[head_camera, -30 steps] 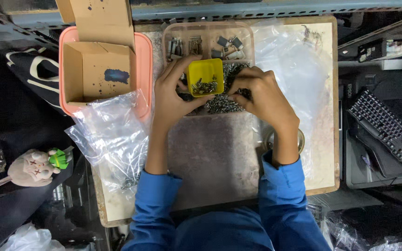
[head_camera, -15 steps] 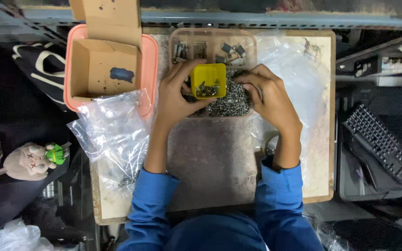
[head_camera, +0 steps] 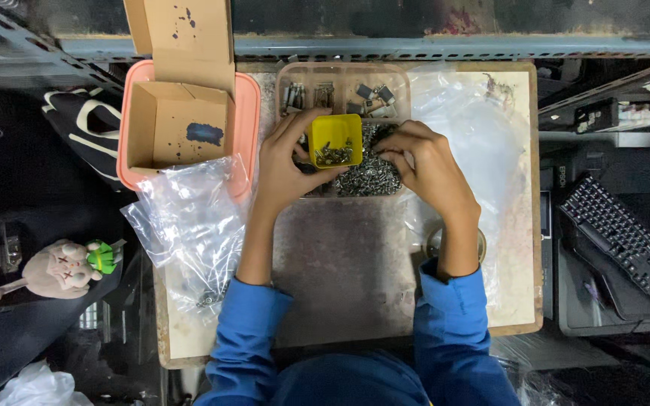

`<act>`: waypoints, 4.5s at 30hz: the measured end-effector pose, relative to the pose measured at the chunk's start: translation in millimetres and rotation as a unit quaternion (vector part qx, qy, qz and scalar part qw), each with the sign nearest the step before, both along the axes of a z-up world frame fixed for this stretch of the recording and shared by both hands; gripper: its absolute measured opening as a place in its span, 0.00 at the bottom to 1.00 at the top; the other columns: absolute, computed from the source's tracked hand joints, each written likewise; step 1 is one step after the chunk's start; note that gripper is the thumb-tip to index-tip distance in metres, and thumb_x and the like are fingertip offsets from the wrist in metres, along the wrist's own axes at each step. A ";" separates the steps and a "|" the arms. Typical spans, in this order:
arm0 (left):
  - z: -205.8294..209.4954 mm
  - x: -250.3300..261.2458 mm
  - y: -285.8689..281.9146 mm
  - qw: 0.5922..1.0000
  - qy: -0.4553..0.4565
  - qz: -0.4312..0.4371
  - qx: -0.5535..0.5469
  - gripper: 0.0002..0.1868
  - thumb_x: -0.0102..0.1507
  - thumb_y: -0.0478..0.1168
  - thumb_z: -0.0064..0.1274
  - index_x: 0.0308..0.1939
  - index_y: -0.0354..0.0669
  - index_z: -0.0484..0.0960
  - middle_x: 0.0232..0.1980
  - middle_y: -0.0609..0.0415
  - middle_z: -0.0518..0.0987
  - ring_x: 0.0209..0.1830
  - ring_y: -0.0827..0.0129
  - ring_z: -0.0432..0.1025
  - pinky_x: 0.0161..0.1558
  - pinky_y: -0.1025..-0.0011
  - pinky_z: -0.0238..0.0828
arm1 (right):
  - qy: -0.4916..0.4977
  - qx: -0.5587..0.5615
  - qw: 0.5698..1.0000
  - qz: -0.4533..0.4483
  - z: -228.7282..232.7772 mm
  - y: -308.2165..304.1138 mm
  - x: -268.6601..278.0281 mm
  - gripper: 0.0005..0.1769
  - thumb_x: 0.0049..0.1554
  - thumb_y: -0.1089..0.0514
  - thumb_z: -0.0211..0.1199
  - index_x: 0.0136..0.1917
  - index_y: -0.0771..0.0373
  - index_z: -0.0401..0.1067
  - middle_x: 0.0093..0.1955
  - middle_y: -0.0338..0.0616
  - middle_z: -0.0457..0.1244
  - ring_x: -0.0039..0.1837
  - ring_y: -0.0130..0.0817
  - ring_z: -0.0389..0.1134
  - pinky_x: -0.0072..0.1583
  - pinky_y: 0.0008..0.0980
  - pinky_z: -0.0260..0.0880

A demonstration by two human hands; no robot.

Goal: The person sorts small metal screws from a clear plastic container into a small yellow container using their hands. They then pour the sorted screws from the yellow container into a clear plastic bag and place the bag on the table.

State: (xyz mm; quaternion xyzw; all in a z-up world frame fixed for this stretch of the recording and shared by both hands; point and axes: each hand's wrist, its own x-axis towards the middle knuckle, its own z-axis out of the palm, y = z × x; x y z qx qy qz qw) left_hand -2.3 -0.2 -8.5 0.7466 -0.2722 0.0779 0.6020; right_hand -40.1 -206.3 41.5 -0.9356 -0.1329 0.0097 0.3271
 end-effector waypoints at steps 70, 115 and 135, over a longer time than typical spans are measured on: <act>11.4 -4.4 2.5 0.999 -0.003 -0.003 0.036 0.35 0.46 0.47 0.66 0.54 0.48 0.70 0.44 0.47 0.75 0.36 0.57 0.72 0.49 0.55 0.63 | -0.035 -0.054 0.998 0.017 -25.7 -9.8 3.4 0.02 0.50 0.59 0.59 0.38 0.53 0.72 0.36 0.36 0.58 0.41 0.38 0.64 0.46 0.34 0.61; 6.0 -6.3 -2.0 0.999 0.019 0.012 0.038 0.37 0.42 0.47 0.67 0.53 0.45 0.71 0.46 0.42 0.73 0.45 0.48 0.69 0.49 0.51 0.63 | 0.019 0.035 0.999 0.009 4.3 0.8 -3.5 0.05 0.43 0.64 0.63 0.37 0.63 0.72 0.37 0.49 0.65 0.47 0.50 0.64 0.48 0.41 0.64; 13.7 -7.7 0.5 0.999 -0.002 -0.006 0.034 0.37 0.44 0.47 0.67 0.54 0.47 0.70 0.40 0.44 0.74 0.41 0.50 0.70 0.50 0.51 0.62 | 0.015 -0.077 0.996 0.036 -10.6 2.8 -3.5 0.02 0.49 0.61 0.59 0.39 0.58 0.70 0.38 0.41 0.61 0.44 0.45 0.65 0.47 0.39 0.63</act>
